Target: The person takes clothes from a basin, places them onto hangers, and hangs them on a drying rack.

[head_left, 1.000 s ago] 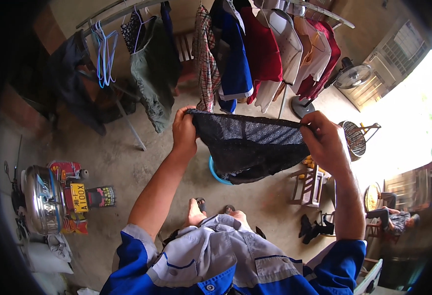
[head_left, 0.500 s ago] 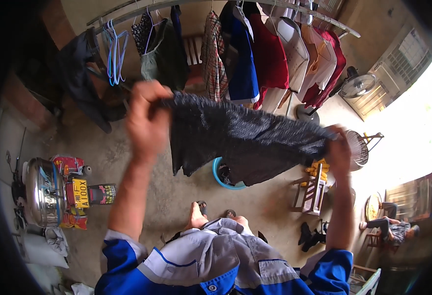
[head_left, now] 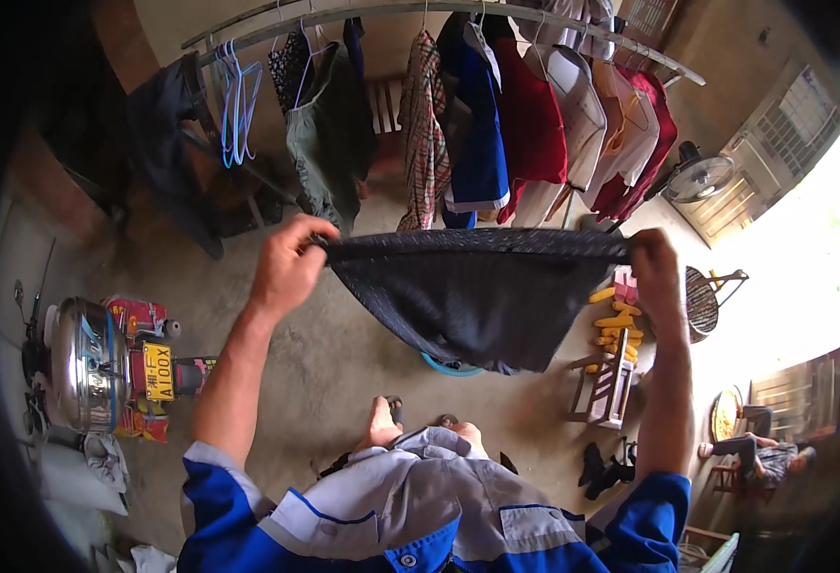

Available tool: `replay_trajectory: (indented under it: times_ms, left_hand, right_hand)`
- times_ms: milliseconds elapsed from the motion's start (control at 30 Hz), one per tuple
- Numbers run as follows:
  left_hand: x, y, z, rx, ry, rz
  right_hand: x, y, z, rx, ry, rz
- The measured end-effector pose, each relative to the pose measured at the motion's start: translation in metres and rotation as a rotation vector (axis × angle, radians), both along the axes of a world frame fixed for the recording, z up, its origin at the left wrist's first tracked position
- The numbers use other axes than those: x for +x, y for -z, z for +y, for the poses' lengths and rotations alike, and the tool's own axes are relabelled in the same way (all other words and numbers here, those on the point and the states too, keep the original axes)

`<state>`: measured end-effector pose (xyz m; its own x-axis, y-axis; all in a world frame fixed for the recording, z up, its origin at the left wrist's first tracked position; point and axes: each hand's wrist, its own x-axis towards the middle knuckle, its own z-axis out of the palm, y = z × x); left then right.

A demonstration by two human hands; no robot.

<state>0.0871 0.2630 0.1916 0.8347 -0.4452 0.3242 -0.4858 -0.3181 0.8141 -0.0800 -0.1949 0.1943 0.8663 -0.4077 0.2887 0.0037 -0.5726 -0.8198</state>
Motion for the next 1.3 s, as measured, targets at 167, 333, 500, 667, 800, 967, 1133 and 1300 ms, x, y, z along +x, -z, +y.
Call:
replay_trajectory:
  times_ms: [167,333,500,667,800,967,1133,1300]
  left_hand:
    - [-0.031,-0.017,-0.025,0.089,0.207,0.124]
    - [-0.026,-0.020,-0.029,0.083,0.282,0.455]
    - [-0.038,-0.038,-0.043,0.175,0.317,0.403]
    - [-0.022,-0.024,-0.045,0.181,0.029,0.018]
    - [-0.012,-0.021,-0.036,0.100,-0.103,-0.109]
    - [-0.005,-0.018,-0.025,0.064,-0.088,-0.084]
    - [-0.019,0.019,-0.024,0.192,0.090,-0.202]
    - [-0.001,0.003,0.004,0.127,-0.184,0.250]
  right_hand:
    - [0.015,-0.043,0.034,-0.031,-0.027,0.044]
    - [0.025,-0.038,0.034,0.431,0.022,-0.040]
    - [0.031,-0.030,0.039,0.648,0.052,-0.017]
    - [0.041,-0.009,0.032,0.499,-0.085,-0.063]
    - [0.039,-0.013,0.023,0.021,-0.150,0.040]
    - [0.039,-0.032,0.034,-0.025,-0.206,0.065]
    - [0.028,-0.010,0.045,-0.388,-0.223,0.271]
    - [0.013,0.001,0.020,0.019,-0.153,0.114]
